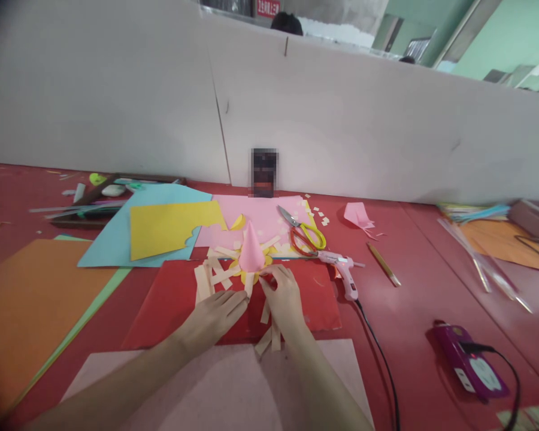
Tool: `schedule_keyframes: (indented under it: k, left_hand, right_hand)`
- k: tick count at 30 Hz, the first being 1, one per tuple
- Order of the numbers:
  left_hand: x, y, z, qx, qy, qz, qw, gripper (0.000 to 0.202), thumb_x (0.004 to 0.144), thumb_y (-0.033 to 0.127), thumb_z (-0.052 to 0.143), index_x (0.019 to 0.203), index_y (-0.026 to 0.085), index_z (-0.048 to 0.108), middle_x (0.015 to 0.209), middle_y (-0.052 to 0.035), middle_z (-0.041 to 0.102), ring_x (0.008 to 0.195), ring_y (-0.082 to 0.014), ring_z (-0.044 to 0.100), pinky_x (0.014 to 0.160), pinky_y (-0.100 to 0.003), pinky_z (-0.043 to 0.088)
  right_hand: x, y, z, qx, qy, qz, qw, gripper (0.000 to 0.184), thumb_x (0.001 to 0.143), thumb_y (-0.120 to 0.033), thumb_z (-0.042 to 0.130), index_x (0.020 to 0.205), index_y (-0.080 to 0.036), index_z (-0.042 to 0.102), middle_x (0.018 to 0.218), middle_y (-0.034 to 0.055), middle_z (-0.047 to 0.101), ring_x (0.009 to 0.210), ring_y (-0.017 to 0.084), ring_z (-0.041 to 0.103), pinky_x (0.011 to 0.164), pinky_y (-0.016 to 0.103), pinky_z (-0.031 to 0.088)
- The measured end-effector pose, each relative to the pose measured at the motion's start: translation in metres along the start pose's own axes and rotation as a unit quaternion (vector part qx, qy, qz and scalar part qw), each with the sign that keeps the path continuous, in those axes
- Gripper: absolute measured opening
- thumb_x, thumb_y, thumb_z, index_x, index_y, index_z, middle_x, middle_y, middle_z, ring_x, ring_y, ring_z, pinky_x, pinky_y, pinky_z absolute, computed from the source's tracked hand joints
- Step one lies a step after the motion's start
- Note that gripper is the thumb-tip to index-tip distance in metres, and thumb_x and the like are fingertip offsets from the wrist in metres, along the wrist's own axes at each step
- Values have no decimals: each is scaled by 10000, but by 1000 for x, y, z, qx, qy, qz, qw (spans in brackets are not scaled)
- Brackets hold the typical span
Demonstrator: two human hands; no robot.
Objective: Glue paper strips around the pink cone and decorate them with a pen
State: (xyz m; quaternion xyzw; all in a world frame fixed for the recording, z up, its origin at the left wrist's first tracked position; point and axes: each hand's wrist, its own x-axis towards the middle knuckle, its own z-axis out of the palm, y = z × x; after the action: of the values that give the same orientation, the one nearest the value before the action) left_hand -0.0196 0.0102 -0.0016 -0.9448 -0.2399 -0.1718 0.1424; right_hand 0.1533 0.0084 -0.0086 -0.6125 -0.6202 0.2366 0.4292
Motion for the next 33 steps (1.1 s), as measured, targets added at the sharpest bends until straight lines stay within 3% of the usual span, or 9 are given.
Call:
schedule_keyframes:
  k: [9,33]
  left_hand:
    - [-2,1,1,-13,1,0,1000,204,831,26,370,839,153,529,847,-53,592,697,-152,552,616,-279,442]
    - [1,4,1,19,-36,-22,999,209,797,5,365,826,135,526,752,-40,574,633,-167,539,544,-288,426]
  right_hand:
    - [-1,3,2,-24,-8,-17,1000,112,794,-209,529,813,-242,635,889,30,638,877,198,561,792,334,443]
    - [-1,6,10,-61,2,-36,997,71,797,-225,577,781,-230,646,883,25,615,861,181,546,779,311,426]
